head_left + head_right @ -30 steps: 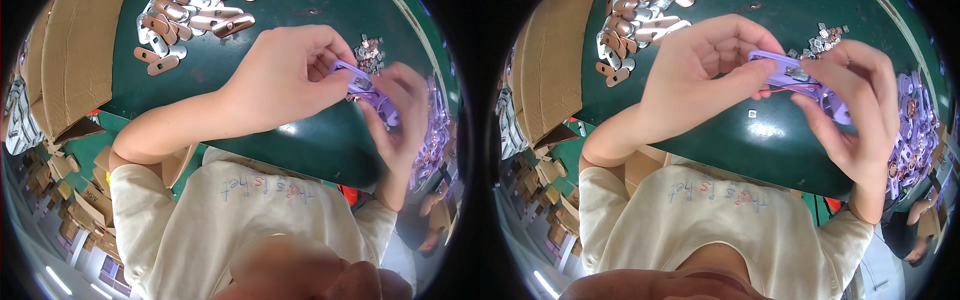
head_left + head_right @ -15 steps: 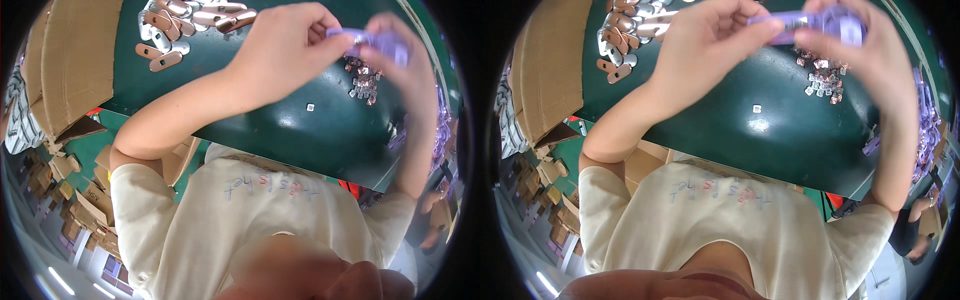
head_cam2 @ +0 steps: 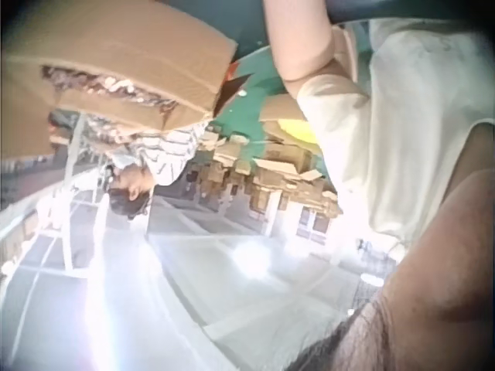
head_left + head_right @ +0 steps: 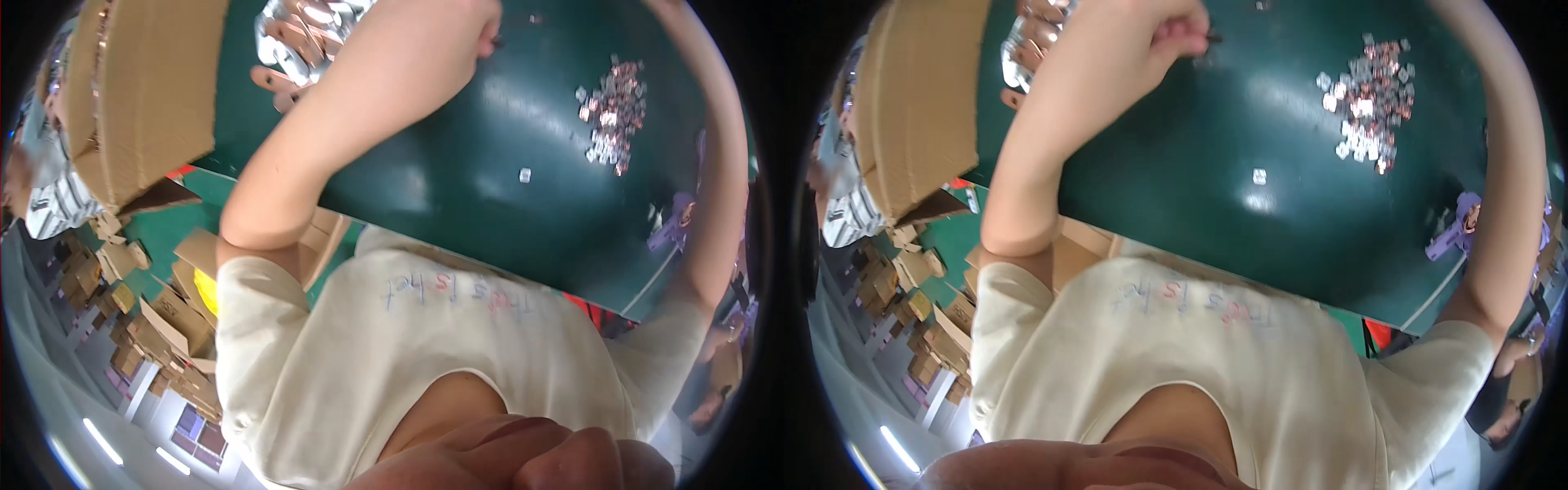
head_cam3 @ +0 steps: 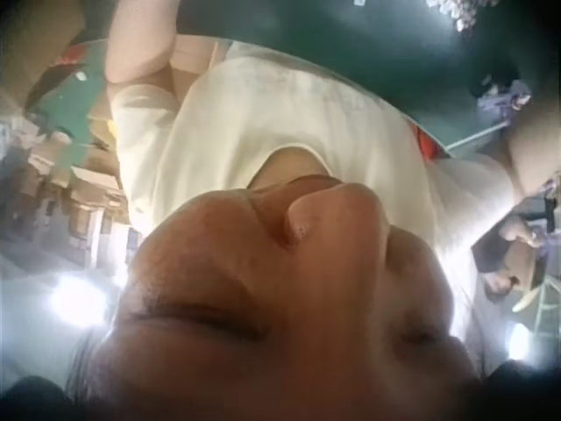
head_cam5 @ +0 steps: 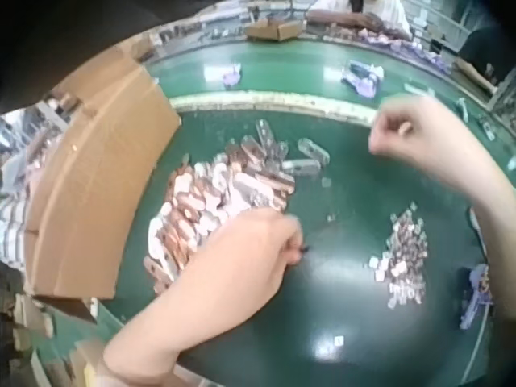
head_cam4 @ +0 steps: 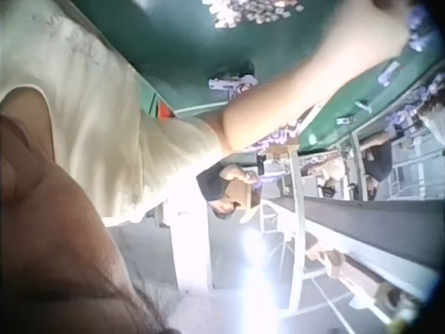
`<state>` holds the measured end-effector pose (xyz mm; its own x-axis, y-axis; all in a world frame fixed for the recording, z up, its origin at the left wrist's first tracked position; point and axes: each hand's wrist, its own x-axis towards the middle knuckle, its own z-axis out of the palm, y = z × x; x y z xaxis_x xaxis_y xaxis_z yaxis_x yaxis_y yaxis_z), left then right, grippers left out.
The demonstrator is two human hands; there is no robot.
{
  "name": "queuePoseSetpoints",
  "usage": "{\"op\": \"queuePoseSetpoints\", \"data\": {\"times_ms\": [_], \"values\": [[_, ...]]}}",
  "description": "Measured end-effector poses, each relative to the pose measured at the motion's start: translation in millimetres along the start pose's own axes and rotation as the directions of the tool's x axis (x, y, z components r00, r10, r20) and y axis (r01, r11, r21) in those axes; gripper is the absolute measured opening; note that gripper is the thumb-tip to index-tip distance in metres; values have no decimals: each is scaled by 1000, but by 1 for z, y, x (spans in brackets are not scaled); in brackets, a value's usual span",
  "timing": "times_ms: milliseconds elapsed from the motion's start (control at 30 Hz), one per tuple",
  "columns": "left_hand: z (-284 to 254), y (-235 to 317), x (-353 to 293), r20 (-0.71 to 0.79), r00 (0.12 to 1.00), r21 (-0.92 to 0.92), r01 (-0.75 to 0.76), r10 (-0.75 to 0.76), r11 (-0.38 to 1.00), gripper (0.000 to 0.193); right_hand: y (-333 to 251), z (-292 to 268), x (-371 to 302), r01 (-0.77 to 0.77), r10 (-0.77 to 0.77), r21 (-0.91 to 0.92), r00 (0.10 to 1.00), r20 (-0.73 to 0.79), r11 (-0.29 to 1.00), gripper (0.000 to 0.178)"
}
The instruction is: Assembling small electronic components and metal plates into purple plastic device housings at a production line.
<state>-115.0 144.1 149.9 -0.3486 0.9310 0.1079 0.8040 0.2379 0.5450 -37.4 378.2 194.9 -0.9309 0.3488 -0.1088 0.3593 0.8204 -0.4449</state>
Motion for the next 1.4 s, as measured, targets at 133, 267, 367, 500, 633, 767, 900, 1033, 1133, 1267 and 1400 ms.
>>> {"op": "queuePoseSetpoints", "data": {"times_ms": [133, 267, 367, 500, 633, 767, 900, 1033, 1133, 1267, 1400], "values": [[-7, 6, -13, -266, 962, -356, -39, -61, 934, 10, -51, 55, -106, 419, -442, 145, 872, 212, 896, 17], [-23, 36, 23, 385, 792, -532, 609, -473, 588, 7, -44, 86, -138, 304, -321, 204, 946, 54, 931, 20], [4, 14, 2, 148, 962, -882, 232, -228, 410, 8, -43, 84, -139, 366, -384, 209, 922, 55, 907, 18], [2, 15, 0, 101, 976, -728, 203, -191, 654, 16, -43, 77, -139, 84, -162, 465, 978, 131, 882, 14], [12, 14, -3, 52, 982, -948, 106, -181, 301, 18, -30, 59, -129, 51, -6, 809, 998, -58, 586, 11], [4, 23, -6, 313, 947, -949, 309, -68, -70, 21, -16, 50, -119, 67, 64, 911, 993, -102, 407, 16], [6, 29, -11, 283, 954, -953, 291, -97, 83, 22, -15, 51, -119, 1, 113, 923, 992, -48, 385, 17], [11, 32, -10, 247, 949, -962, 264, -196, 66, 17, -12, 52, -120, 116, 31, 885, 989, -145, 452, 16], [18, 34, -11, 193, 949, -926, 260, -251, 272, 16, -29, 51, -126, 65, 82, 817, 987, -136, 573, 17], [25, 43, -11, 172, 965, -908, 234, -199, 347, 14, -19, 55, -116, 350, -240, 516, 933, -269, 782, 13], [27, 45, -10, 49, 976, -908, 132, -213, 397, 16, -23, 64, -115, 86, -19, 903, 996, -86, 420, 20]]}}
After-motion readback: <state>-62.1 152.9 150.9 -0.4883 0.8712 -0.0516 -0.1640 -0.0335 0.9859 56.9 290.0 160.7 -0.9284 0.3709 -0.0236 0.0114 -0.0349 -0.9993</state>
